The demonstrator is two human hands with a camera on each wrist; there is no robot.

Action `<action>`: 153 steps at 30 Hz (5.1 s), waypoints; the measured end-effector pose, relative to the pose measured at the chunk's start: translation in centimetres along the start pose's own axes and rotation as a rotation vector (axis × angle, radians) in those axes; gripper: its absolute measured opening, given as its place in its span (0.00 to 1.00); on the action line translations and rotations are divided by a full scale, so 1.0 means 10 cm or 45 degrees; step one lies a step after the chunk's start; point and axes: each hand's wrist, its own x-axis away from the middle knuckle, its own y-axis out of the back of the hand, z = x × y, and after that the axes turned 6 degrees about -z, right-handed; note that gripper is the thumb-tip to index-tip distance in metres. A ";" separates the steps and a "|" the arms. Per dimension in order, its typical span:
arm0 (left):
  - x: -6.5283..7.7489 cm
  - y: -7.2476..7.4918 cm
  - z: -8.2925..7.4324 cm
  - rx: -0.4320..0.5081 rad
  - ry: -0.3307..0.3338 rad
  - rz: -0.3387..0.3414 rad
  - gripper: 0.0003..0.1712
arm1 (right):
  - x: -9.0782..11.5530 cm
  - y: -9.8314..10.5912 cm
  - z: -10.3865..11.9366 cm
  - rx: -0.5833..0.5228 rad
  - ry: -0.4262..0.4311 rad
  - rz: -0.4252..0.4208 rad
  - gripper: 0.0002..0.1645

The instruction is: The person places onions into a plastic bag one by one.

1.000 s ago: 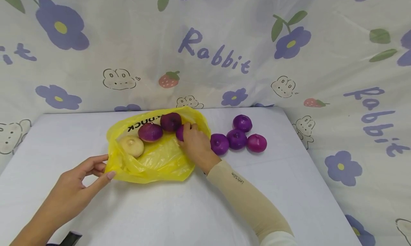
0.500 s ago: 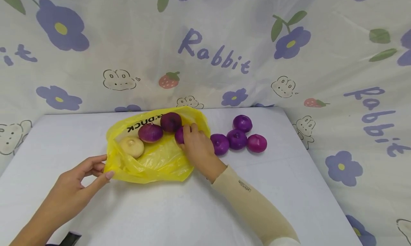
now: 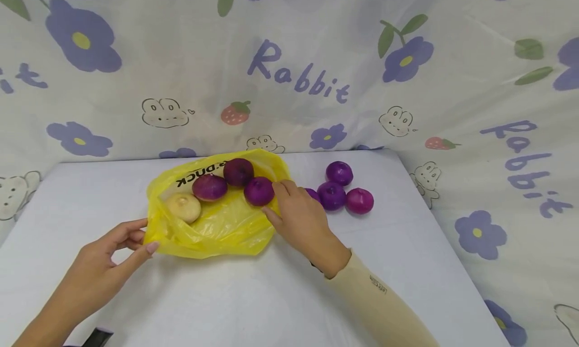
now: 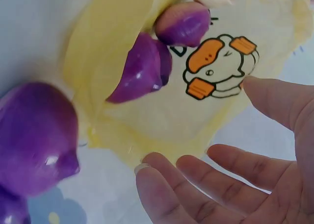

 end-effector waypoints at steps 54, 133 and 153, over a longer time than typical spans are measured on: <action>0.00 0.05 0.04 -0.050 0.089 0.044 0.30 | 0.10 -0.39 -0.67 0.102 -0.207 0.220 0.55; 0.01 -0.02 0.05 -0.040 0.057 0.035 0.29 | 0.19 0.17 -0.15 -0.099 0.077 0.074 0.44; -0.01 -0.03 0.01 -0.037 0.051 0.060 0.29 | -0.39 -0.17 0.18 -0.086 0.295 0.294 0.50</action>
